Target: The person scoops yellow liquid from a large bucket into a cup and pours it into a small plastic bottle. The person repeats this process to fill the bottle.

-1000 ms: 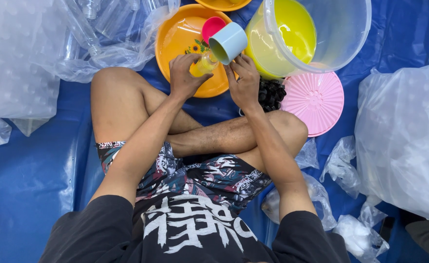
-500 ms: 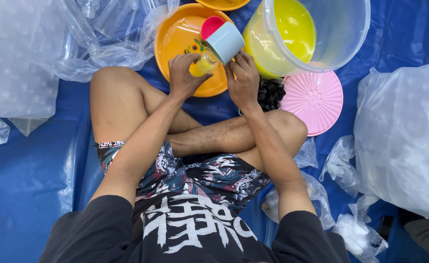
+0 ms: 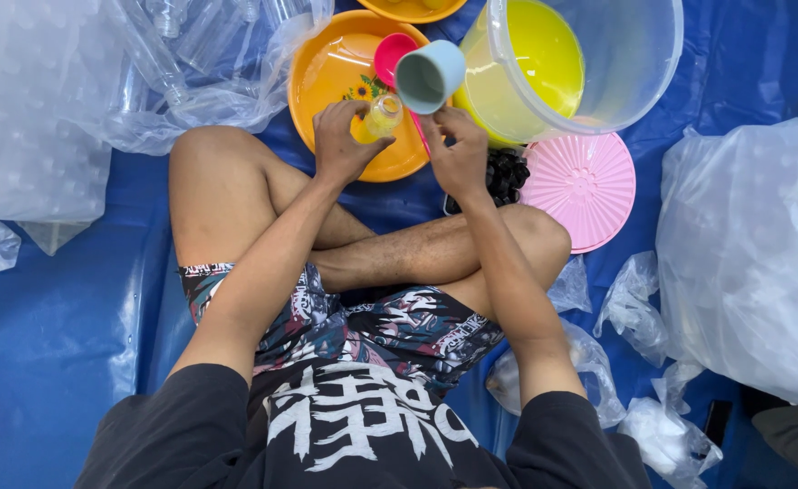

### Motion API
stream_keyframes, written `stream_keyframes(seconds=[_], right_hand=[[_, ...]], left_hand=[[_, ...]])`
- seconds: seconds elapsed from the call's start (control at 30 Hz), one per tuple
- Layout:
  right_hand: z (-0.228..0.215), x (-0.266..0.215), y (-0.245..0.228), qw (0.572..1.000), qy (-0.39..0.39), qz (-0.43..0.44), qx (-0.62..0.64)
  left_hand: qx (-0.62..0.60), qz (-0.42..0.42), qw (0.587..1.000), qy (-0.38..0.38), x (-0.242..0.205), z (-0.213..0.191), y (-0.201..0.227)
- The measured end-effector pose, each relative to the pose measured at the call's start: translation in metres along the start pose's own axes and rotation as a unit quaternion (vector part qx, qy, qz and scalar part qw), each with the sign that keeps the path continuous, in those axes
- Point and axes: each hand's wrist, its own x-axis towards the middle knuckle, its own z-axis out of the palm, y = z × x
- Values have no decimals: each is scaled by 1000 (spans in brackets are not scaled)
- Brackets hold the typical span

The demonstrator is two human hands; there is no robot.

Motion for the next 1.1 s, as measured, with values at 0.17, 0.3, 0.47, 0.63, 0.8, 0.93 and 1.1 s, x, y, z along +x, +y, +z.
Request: stream_keyframes(seconds=[0.17, 0.3, 0.47, 0.63, 0.8, 0.93, 1.1], right_hand=[[-35, 17, -27, 987, 38, 128, 88], [-83, 39, -34, 985, 76, 90, 129], [-144, 83, 15, 983, 132, 75, -99], [-157, 117, 80, 932, 29, 118, -341], [-138, 126, 107, 752, -235, 353, -504], [-136, 128, 115, 781, -311, 323, -435], [-134, 126, 100, 871, -296, 234, -315]], left_hand=[[4, -12, 1000, 1, 2, 4, -5], [58, -44, 997, -14, 5, 4, -1], [53, -51, 997, -18, 4, 5, -1], [61, -49, 997, -11, 3, 4, -3], [54, -69, 996, 3, 4, 1, -3], [48, -72, 996, 9, 3, 2, -5], [50, -79, 995, 18, 3, 3, -5]])
